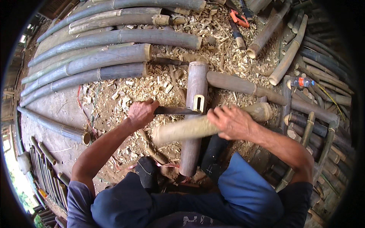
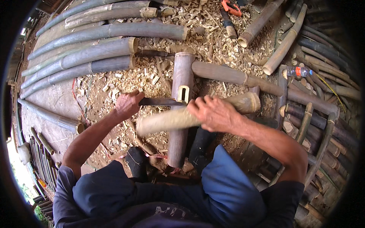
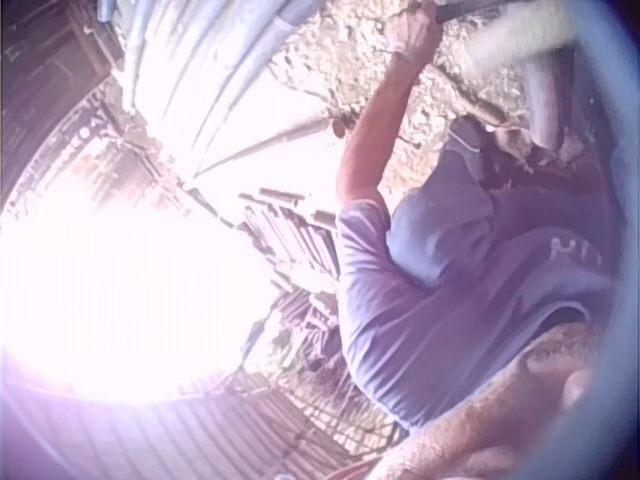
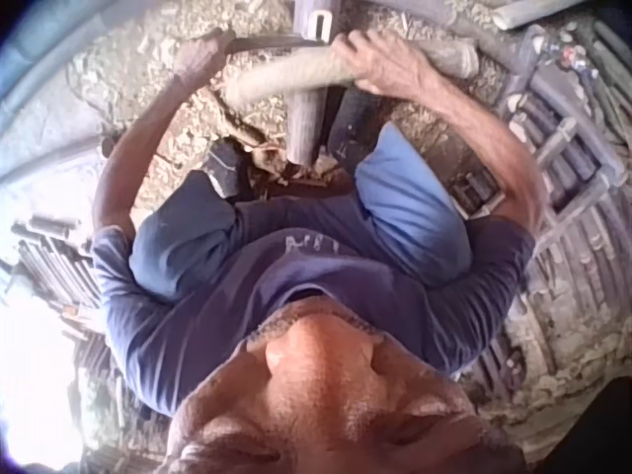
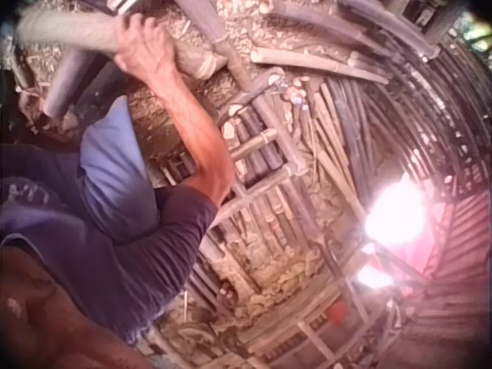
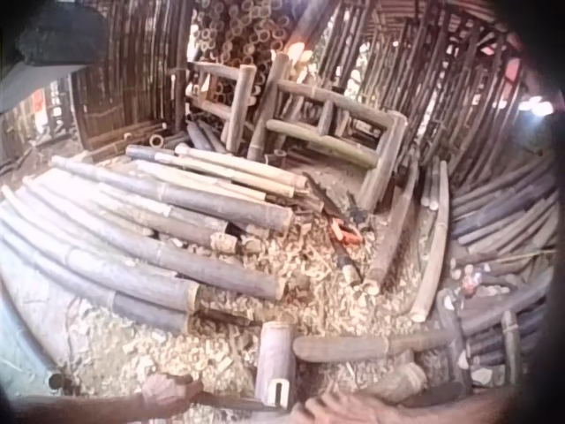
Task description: The person uses a mallet and a chisel-like tool to carve out and shape a hole in a section of bamboo, eventually inserting another bamboo pole into the hole to create a joint.
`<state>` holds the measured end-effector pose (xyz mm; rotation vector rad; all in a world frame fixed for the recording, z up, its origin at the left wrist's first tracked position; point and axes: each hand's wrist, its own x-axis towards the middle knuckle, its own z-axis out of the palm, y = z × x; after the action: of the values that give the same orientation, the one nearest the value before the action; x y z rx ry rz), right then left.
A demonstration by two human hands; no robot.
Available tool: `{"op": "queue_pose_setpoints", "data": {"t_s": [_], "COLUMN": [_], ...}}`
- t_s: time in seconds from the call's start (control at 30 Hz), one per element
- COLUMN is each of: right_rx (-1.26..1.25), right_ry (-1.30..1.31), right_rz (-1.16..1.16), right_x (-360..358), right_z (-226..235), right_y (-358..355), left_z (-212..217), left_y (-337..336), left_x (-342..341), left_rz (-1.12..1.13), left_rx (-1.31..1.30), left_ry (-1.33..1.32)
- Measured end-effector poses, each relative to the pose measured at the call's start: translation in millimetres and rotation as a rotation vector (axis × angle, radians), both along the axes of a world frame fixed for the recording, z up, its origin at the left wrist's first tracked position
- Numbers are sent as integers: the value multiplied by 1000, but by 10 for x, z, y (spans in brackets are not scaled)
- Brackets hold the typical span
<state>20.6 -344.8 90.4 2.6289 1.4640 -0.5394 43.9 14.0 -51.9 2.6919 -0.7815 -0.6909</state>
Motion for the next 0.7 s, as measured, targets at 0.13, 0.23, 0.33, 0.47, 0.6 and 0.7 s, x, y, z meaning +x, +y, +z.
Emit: {"op": "queue_pose_setpoints", "data": {"t_s": [0.13, 0.23, 0.33, 0.47, 0.6, 0.7], "right_rx": [132, 164, 156, 160, 169, 169], "right_ry": [139, 226, 284, 253, 221, 213], "right_rz": [118, 42, -67, -108, -117, -128], "right_x": [-382, -550, -617, -584, -531, -536], "right_z": [230, 308, 267, 236, 240, 228], "right_y": [178, 230, 94, 38, -19, -64], "left_z": [-82, 14, 363, 494, 543, 580], "left_y": [228, 141, -144, -266, -348, -409], "left_x": [259, 236, 204, 84, 51, 35], "left_rz": [119, 335, 196, -7, -63, -63], "left_rx": [-399, -530, -316, -94, -53, 46], "left_ry": [575, 392, 181, 35, 24, 43]}}
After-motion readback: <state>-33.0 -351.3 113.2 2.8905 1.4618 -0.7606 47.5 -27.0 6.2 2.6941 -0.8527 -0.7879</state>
